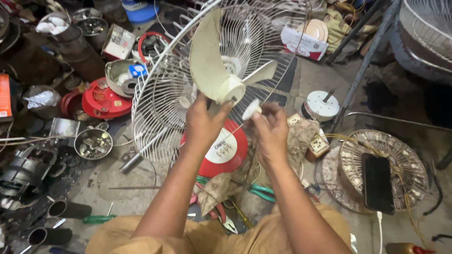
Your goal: The person assembles a table fan by placing the blade onto the motor shaft and then tightening the center cap by hand.
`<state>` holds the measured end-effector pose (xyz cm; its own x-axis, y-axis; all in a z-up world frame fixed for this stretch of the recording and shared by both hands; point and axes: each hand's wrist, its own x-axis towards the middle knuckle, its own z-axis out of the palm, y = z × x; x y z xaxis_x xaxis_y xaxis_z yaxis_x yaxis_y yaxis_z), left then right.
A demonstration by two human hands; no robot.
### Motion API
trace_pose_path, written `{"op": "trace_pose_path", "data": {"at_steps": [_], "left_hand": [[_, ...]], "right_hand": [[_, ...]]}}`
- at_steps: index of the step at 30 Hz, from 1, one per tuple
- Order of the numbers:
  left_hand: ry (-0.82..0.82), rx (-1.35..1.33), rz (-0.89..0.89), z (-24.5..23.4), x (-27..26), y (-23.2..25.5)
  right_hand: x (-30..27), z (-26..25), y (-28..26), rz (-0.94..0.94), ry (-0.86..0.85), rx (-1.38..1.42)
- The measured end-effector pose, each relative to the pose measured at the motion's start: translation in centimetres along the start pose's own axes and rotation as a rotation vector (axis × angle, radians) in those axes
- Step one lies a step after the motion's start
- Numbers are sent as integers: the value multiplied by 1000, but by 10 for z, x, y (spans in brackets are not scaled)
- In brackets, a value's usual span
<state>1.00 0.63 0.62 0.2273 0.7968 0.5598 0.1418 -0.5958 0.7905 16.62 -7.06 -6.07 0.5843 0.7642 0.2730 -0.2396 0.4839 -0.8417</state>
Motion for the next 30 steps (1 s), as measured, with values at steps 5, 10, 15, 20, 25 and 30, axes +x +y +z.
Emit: {"op": "trace_pose_path", "data": {"at_steps": [5, 10, 15, 20, 25, 30], "left_hand": [[-17, -11, -64, -2, 2, 0], [-33, 7, -69, -4, 3, 0], [-29, 24, -41, -4, 3, -1], [-63, 49, 21, -7, 4, -5], [-102, 38, 71, -13, 4, -4], [-121, 36, 65, -15, 4, 0]], "right_hand": [[8, 46, -6, -139, 20, -213], [6, 57, -7, -209, 79, -277], [0, 60, -9, -179, 92, -361], [1, 63, -5, -191, 84, -347], [-1, 62, -1, -224, 104, -317], [3, 57, 2, -233, 133, -277]]}}
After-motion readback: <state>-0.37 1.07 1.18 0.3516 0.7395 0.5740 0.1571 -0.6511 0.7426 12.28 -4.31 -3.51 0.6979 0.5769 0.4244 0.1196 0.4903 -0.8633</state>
